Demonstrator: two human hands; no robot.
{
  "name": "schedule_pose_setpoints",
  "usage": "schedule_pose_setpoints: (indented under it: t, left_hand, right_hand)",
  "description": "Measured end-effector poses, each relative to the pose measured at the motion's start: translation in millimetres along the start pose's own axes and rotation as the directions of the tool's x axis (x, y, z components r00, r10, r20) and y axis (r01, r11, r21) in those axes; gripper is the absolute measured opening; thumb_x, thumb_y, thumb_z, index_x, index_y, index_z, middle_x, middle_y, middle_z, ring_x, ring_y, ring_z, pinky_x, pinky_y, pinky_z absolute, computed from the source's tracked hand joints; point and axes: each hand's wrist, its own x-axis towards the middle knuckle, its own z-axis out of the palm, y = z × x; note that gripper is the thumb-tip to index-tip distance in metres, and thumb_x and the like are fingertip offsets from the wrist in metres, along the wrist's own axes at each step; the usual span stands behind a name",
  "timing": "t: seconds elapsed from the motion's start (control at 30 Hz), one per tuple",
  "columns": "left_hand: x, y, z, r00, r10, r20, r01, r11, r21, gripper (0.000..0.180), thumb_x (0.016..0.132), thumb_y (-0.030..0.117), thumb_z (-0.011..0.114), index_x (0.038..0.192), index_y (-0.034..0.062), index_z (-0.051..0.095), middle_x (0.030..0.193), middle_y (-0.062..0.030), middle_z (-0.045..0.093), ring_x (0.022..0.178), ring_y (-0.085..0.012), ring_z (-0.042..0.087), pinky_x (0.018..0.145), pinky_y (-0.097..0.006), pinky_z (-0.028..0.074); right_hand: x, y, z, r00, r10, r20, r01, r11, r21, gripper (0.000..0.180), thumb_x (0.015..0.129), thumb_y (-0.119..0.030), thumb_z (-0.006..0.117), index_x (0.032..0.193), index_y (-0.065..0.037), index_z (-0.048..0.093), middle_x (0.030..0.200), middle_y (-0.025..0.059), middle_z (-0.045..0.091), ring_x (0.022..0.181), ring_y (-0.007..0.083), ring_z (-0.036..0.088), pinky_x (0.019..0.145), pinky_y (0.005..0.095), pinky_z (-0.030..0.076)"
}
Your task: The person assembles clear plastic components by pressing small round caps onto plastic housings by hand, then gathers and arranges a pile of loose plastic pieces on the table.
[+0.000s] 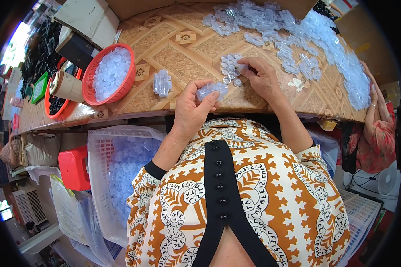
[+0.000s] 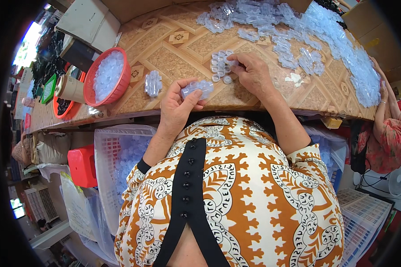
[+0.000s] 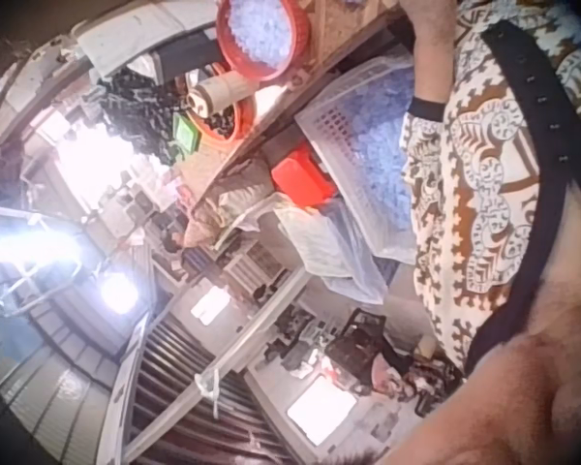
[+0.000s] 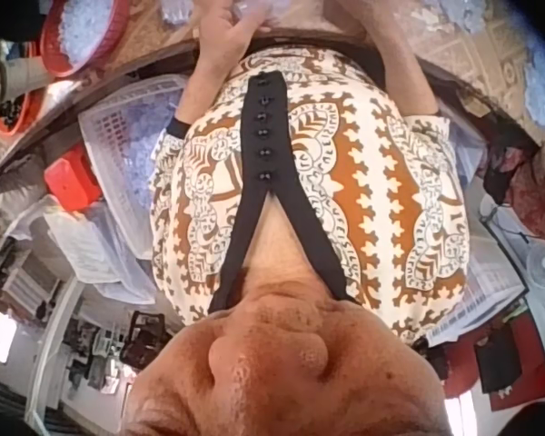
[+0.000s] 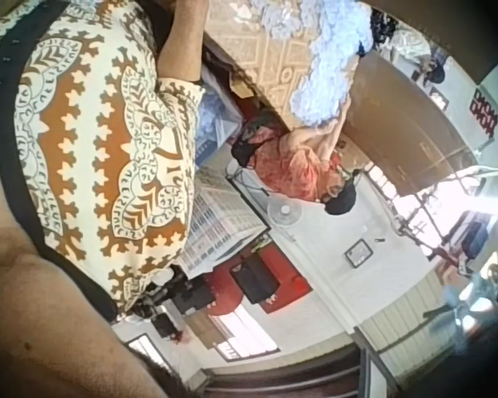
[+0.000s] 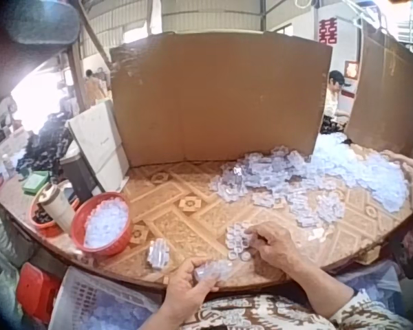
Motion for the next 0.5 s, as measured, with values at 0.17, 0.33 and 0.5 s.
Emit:
schedule_pose_setpoints:
  t: [0.17,0.33,0.5]
  left_hand:
    - [-1.3,0.9,0.8,1.0,-0.004,0.002,0.004,1.0,-0.012,0.034,0.098,0.013,0.067,0.127,0.0003,0.054,0.105,-0.008,0.068,0.082,-0.0083,0.068,0.07,-0.022,0.057]
    - [-3.5,0.0,2.2,0.999,0.013,-0.038,-0.014,0.999,-0.029,0.035,0.099,0.008,0.065,0.13,0.0002,0.052,0.107,-0.012,0.068,0.083,-0.0146,0.071,0.07,-0.023,0.058]
    - [-2.1,0.6,6.0,0.998,0.008,-0.061,-0.009,1.0,-0.019,0.034,0.097,0.009,0.067,0.127,0.0005,0.054,0.105,-0.0077,0.067,0.083,-0.0098,0.069,0.068,-0.021,0.057]
  right_hand:
    - [-1.6,3.7,-2.1,0.986,0.166,0.033,-0.169,0.959,0.227,0.025,0.086,-0.001,0.071,0.111,-0.006,0.074,0.088,0.0043,0.069,0.081,0.0126,0.062,0.075,0.0258,0.051]
    - [-3.8,7.8,-3.4,0.941,0.325,0.094,-0.315,0.743,0.59,0.022,0.089,0.0,0.07,0.111,-0.001,0.073,0.091,-0.0005,0.067,0.084,0.0067,0.059,0.076,0.0206,0.049]
    - [-6.0,-3.7,-3.8,0.967,0.249,0.048,-0.235,0.808,0.54,0.021,0.09,0.001,0.068,0.111,-0.001,0.073,0.09,-0.0012,0.067,0.085,0.0066,0.059,0.077,0.0198,0.048]
